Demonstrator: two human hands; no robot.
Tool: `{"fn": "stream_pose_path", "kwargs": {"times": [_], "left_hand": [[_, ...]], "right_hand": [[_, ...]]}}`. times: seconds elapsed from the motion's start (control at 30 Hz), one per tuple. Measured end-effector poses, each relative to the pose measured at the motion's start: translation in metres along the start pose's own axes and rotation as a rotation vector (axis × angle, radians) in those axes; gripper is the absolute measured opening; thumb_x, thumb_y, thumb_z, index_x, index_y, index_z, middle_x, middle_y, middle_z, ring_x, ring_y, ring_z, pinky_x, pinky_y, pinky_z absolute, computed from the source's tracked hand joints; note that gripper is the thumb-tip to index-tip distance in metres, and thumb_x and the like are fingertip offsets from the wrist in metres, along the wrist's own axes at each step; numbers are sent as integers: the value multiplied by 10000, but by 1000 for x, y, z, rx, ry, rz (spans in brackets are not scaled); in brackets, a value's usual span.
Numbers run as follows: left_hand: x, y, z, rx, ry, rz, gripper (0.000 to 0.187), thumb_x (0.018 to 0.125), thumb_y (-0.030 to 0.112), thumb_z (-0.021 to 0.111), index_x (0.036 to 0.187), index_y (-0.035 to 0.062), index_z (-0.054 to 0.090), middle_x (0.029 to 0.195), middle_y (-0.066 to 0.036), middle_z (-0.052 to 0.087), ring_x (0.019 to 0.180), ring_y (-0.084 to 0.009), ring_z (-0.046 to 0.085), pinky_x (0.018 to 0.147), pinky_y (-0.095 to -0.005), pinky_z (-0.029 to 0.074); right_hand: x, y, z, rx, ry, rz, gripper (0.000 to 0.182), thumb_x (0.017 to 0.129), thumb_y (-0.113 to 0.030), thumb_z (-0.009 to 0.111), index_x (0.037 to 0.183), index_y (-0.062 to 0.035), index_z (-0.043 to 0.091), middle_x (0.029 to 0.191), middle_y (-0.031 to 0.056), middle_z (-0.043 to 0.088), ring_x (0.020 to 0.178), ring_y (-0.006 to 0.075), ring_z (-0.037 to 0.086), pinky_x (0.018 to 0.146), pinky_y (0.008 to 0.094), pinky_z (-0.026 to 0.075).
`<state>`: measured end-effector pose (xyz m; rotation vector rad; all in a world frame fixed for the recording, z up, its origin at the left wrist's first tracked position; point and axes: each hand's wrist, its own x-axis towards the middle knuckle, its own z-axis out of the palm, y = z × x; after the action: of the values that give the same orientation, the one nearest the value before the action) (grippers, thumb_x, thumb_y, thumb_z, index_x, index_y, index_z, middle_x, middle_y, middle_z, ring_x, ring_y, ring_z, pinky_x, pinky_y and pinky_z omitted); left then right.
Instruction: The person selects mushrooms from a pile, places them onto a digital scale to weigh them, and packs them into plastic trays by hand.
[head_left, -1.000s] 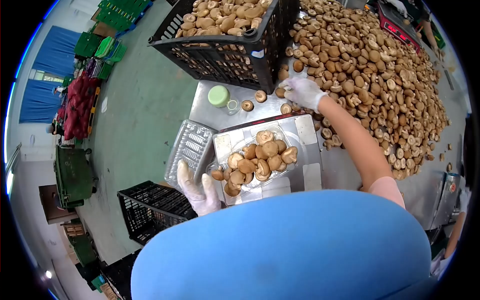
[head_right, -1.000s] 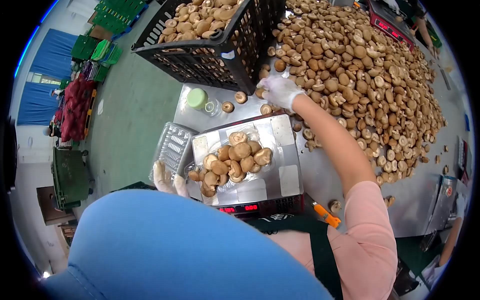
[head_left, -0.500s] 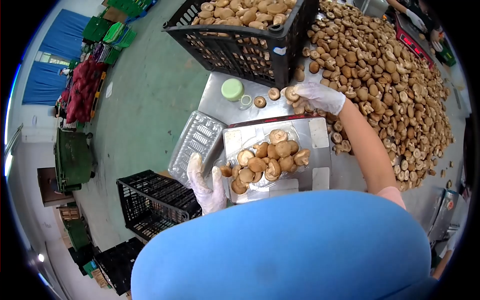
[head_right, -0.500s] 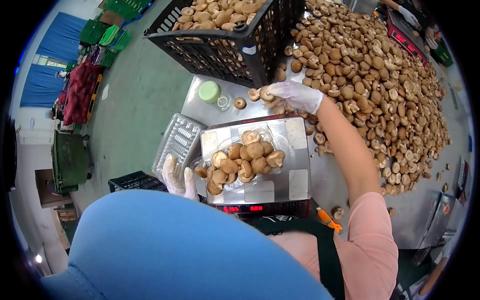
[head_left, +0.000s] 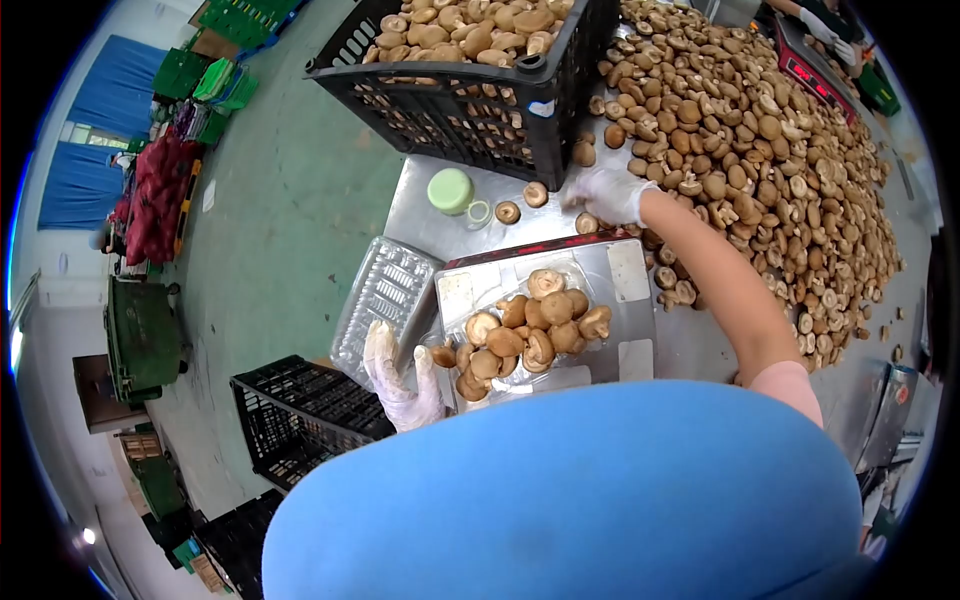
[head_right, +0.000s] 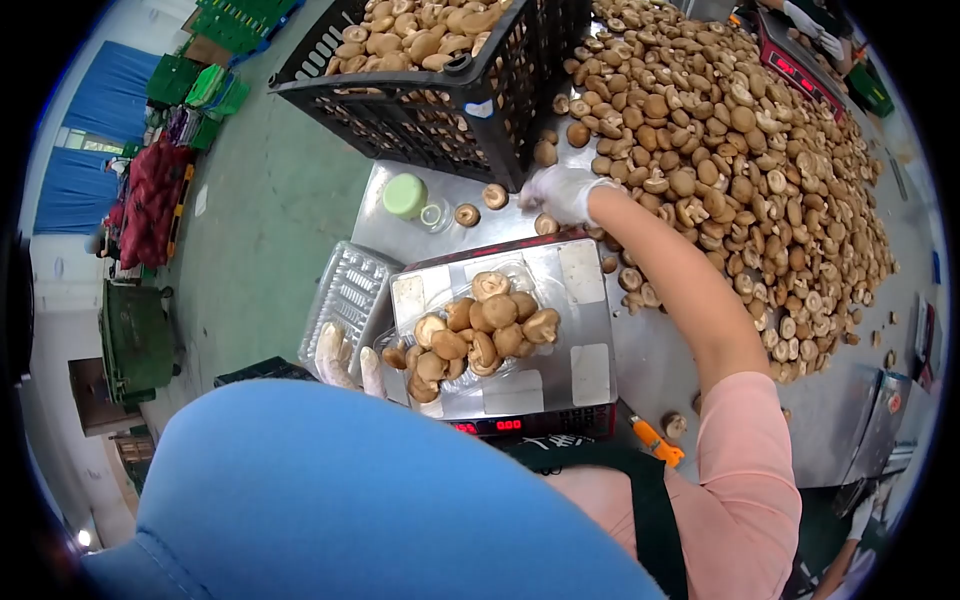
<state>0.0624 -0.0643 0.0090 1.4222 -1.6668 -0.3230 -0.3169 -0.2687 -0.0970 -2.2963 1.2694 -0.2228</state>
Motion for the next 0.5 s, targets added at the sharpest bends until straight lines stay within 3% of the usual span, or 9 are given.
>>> {"fn": "stream_pose_path", "kwargs": {"times": [0.03, 0.1, 0.17, 0.23, 0.27, 0.3, 0.37, 0.43, 0.5], "left_hand": [[-1, -1, -1, 3, 4, -13, 571, 915, -6, 631, 1448, 17, 431, 1446, -210, 418, 1340, -337, 446, 1083, -413, 416], [-2, -2, -5, 14, 13, -34, 570, 916, -6, 631, 1450, 20, 431, 1447, -211, 417, 1340, -337, 446, 1078, -411, 422], [-7, -2, -7, 17, 22, -64, 569, 918, -6, 631, 1451, 22, 432, 1448, -211, 416, 1340, -338, 446, 1073, -409, 429], [-9, -2, -10, 8, 38, -115, 565, 921, -6, 632, 1450, 24, 435, 1449, -212, 415, 1339, -338, 446, 1062, -408, 441], [-10, -1, -11, 14, 40, -112, 561, 917, -10, 635, 1442, 24, 443, 1449, -210, 415, 1335, -338, 450, 1058, -411, 444], [-10, 0, -12, 20, 44, -110, 556, 912, -14, 639, 1435, 24, 451, 1450, -208, 415, 1332, -338, 453, 1054, -414, 447], [-10, 4, -10, 47, 58, -58, 557, 902, -18, 647, 1425, 23, 460, 1443, -206, 424, 1324, -335, 462, 1054, -411, 448], [-7, 10, -6, 70, 62, 6, 558, 891, -22, 656, 1415, 23, 469, 1435, -204, 434, 1316, -333, 471, 1054, -409, 448], [-6, 24, 3, -118, 85, -4, 571, 866, -26, 678, 1400, 18, 479, 1418, -205, 455, 1301, -334, 486, 1066, -403, 440]], "right_hand": [[-2, -17, -10, 1, -6, -5, 321, 850, -150, 708, 1171, -159, 716, 992, 80, 724, 818, 233, 695, 696, 361, 582], [-5, -78, -50, 1, -389, 383, 314, 836, -100, 710, 1147, -140, 717, 1027, 106, 716, 832, 236, 696, 765, 329, 575], [6, -66, -44, -117, -504, 407, 252, 820, -65, 711, 1065, -124, 721, 944, 97, 739, 872, 264, 716, 754, 355, 562], [3, -62, -41, 83, -198, 195, 204, 814, -11, 690, 1009, -70, 697, 886, 73, 742, 767, 235, 714, 667, 334, 555], [-4, -59, -42, 299, -177, 330, 181, 802, 58, 651, 961, -26, 652, 861, 66, 737, 737, 192, 702, 655, 302, 548], [-9, -66, -46, 294, -183, 323, 181, 802, 58, 651, 961, -26, 652, 861, 66, 737, 737, 192, 702, 655, 302, 548], [-23, -70, -48, 663, 0, 278, 189, 789, 104, 622, 929, -22, 612, 852, 60, 721, 794, 146, 689, 698, 263, 540], [-36, -81, -47, 752, 113, 123, 195, 779, 123, 614, 903, -27, 598, 870, 51, 705, 844, 117, 671, 749, 251, 540], [-54, -102, -58, 968, 167, 58, 203, 782, 121, 656, 923, -18, 609, 898, 51, 696, 859, 112, 659, 769, 250, 540]]}}
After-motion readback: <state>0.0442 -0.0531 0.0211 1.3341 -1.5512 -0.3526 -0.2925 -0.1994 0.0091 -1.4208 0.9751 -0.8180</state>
